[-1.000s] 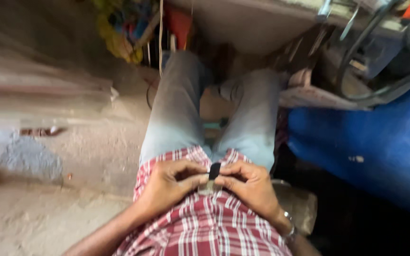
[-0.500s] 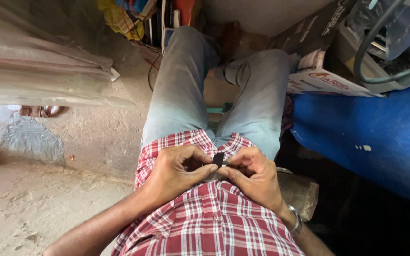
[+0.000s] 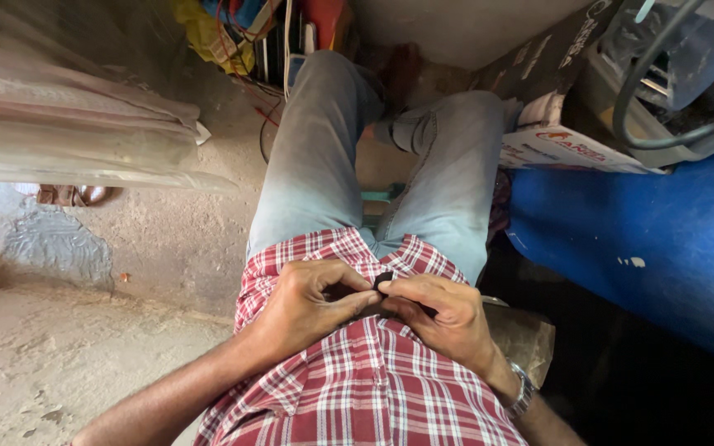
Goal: The person handles a small electronic component, likely a battery, and applies black tape to its edges. They then place the component into a phone casing and inspect the fit. The person uses scissors to cut a piece of tape and continues to adjust the component within the casing.
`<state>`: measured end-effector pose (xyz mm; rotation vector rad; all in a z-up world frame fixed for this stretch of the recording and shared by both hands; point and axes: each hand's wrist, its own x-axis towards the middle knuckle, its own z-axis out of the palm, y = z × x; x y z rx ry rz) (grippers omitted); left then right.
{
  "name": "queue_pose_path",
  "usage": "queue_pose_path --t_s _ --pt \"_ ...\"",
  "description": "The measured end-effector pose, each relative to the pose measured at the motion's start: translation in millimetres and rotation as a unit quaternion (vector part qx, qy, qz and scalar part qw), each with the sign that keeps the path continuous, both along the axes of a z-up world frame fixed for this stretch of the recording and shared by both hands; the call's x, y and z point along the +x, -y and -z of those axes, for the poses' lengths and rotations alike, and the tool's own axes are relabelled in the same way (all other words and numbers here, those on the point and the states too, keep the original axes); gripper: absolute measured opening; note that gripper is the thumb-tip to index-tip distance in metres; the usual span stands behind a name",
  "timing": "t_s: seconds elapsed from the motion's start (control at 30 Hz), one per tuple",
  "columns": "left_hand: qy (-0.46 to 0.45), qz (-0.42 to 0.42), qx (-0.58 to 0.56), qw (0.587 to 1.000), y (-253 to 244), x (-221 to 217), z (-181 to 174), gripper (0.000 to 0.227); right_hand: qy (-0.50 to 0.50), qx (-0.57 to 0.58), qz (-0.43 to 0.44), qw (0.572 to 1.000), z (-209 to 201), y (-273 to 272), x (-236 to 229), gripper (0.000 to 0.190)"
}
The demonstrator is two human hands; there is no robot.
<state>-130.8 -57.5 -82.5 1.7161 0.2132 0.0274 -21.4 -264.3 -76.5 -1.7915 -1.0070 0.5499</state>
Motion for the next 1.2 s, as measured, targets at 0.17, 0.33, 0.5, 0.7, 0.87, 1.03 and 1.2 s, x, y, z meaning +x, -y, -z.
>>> queue_pose_path --t_s 0.17,0.33,0.5,0.7,0.87,1.03,1.2 --pt "0.028 -0.004 0.015 0.999 1.2 -2.5 1.9 0.012 0.018 -0.007 0.001 1.0 1.1 1.7 -0.9 0.024" --pt "0.069 0.014 0.033 0.997 -0.7 -2.8 1.4 0.011 0.005 -0.011 0.007 1.0 -1.6 -0.2 -2.6 0.025" --pt "0.088 0.023 0.049 0.995 -0.8 -4.7 1.8 0.013 -0.02 -0.023 0.014 0.999 -3.0 -0.3 -2.8 0.025" --pt "0.101 0.025 0.059 0.993 -0.4 -6.1 2.4 0.014 -0.032 -0.031 0.014 0.999 -2.5 0.0 -2.5 0.024" --pt "0.099 0.035 0.071 0.992 -0.5 -7.8 2.3 0.015 -0.04 -0.044 0.002 0.998 -3.5 0.3 -0.7 0.026" --pt "0.125 0.036 0.079 0.988 0.1 -9.2 4.5 0.016 -0.084 -0.056 -0.014 0.995 -8.1 0.9 0.7 0.026" --pt "0.077 0.053 0.069 0.993 -1.4 -8.6 3.2 0.019 -0.11 -0.048 -0.013 0.993 -7.7 1.5 -0.2 0.024"
